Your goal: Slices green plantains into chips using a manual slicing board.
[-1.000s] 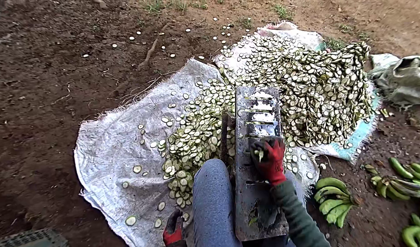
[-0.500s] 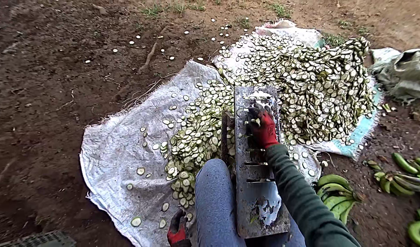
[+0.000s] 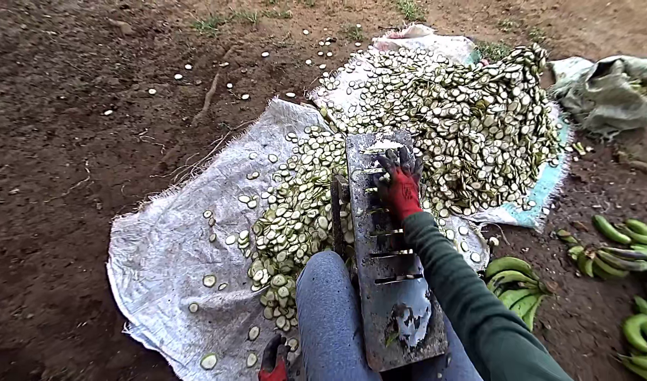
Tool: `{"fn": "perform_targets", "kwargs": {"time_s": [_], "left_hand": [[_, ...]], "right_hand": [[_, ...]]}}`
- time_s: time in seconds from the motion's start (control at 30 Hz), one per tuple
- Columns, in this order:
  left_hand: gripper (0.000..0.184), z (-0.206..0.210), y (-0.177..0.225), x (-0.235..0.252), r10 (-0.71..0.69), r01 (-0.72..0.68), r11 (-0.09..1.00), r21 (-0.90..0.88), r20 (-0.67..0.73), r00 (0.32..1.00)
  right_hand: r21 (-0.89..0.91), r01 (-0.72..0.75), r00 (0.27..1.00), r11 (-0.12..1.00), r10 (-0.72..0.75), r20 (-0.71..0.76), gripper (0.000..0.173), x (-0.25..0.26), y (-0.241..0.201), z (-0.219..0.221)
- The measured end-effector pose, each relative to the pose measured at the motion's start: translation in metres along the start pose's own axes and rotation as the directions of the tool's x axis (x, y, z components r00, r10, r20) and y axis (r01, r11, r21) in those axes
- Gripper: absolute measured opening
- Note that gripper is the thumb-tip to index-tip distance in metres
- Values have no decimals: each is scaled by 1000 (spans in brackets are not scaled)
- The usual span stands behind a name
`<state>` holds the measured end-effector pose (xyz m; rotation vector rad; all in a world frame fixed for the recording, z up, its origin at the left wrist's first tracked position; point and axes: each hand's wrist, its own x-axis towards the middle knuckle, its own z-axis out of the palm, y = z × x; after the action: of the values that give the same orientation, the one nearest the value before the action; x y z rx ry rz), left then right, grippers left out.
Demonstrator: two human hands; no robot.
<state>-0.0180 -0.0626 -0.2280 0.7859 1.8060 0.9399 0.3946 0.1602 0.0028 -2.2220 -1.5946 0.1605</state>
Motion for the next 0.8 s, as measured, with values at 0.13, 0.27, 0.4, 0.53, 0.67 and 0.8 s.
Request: {"fn": "perform_targets", "kwargs": {"time_s": [0.13,0.27,0.4,0.53,0.67,0.8], "left_hand": [[36,-7,5,-10,4,-4,1000,-3,3,1000],[36,-10,-2,-9,-37,37,998,52,12,999],[35,-5,-2,-3,-87,86,995,60,16,996],[36,2,25,-6,-46,45,998,42,12,999],[37,-1,30,-13,-23,23,1000,7,4,1000],[37,-8,16,-17,-52,52,998,28,21,998]], "right_hand": [[95,10,997,995,-3,-71,60,-42,-2,2],[145,70,971,987,-34,-236,54,-215,16,21],[43,-13,982,999,21,-189,68,-215,15,17],[-130,-151,973,980,170,153,80,-78,-6,-4],[-105,-158,981,982,168,97,63,-17,-9,-7],[-32,-150,981,988,152,120,59,-117,3,-4]]}}
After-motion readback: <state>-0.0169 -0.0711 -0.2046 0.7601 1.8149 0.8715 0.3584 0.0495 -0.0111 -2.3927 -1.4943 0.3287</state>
